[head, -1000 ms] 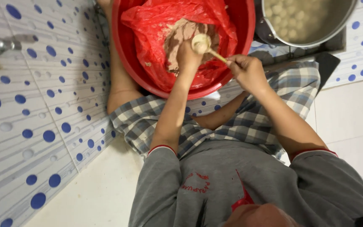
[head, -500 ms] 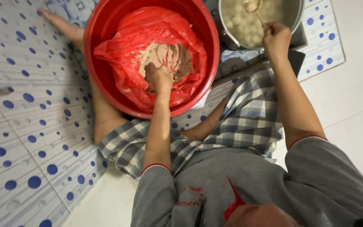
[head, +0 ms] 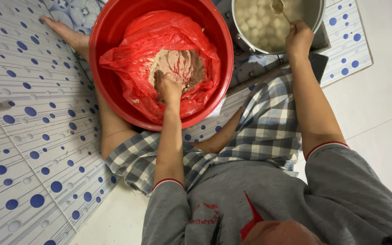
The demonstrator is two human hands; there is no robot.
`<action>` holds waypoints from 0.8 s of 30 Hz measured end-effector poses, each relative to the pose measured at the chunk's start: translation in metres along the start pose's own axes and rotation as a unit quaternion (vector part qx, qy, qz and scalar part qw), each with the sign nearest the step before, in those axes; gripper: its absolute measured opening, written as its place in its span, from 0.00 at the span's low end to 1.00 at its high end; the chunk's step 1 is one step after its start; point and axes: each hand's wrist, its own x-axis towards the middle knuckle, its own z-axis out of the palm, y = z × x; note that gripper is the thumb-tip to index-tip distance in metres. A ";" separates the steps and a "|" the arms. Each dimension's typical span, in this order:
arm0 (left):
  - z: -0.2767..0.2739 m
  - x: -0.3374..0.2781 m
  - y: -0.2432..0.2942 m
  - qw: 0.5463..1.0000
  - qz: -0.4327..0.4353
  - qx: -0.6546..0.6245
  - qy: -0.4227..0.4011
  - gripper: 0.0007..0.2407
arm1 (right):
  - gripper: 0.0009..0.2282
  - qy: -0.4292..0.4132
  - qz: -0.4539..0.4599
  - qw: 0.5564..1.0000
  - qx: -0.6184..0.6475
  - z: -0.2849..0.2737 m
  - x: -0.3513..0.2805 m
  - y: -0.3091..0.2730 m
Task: Forming meatballs from meat paste by hand and spoon and dropping them into boiling water
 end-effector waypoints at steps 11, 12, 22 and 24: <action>-0.047 -0.008 0.050 0.982 -0.088 -0.007 -0.167 0.25 | 0.07 -0.050 0.070 0.994 0.062 -0.005 -0.002 -0.010; -0.052 -0.007 0.055 0.972 -0.112 0.012 -0.208 0.30 | 0.08 -0.008 0.022 0.999 0.038 -0.008 -0.001 -0.015; -0.023 0.010 0.037 0.953 -0.122 0.115 -0.254 0.32 | 0.07 -0.001 0.104 0.975 0.197 -0.047 -0.042 -0.056; -0.012 0.014 0.027 0.943 -0.131 0.168 -0.254 0.40 | 0.08 -0.037 0.291 0.898 0.327 -0.048 -0.045 -0.060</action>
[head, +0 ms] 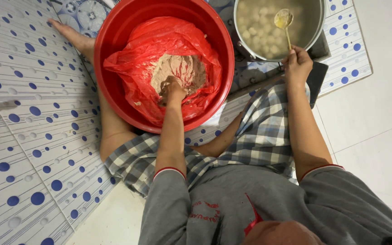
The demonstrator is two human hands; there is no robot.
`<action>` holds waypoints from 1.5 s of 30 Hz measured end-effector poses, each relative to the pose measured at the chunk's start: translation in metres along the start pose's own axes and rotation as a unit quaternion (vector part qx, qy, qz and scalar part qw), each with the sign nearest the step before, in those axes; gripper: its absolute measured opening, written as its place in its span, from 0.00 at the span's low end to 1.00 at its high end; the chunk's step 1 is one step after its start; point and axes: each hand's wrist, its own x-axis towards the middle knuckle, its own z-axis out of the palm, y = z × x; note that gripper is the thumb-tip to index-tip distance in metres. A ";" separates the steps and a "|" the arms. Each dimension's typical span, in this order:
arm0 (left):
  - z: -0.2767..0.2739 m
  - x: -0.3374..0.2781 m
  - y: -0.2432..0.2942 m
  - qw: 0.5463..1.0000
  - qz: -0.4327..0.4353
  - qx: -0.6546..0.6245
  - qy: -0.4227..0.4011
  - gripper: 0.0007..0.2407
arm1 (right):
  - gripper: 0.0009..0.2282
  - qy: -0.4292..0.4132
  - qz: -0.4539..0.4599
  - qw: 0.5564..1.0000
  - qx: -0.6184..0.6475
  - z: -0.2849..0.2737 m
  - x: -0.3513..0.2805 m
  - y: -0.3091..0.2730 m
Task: Forming meatballs from meat paste by hand and spoon and dropping them into boiling water
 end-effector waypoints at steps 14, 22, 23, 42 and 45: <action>0.007 0.020 -0.015 0.997 0.065 -0.007 0.031 0.10 | 0.09 0.004 0.050 0.997 0.059 0.015 0.013 0.000; -0.040 -0.037 -0.003 0.850 0.017 -0.525 -0.049 0.09 | 0.08 -0.011 0.057 0.994 0.088 0.011 0.017 0.004; -0.019 -0.008 -0.016 0.746 0.109 -0.655 -0.051 0.11 | 0.08 -0.014 0.056 0.994 0.095 0.011 0.017 0.005; -0.069 -0.121 -0.024 0.421 0.168 -0.888 -0.083 0.30 | 0.08 0.004 0.053 0.997 0.053 0.004 0.016 0.007; -0.065 -0.137 -0.016 0.439 0.174 -0.882 -0.012 0.20 | 0.08 -0.003 0.045 0.998 0.054 0.003 0.017 0.009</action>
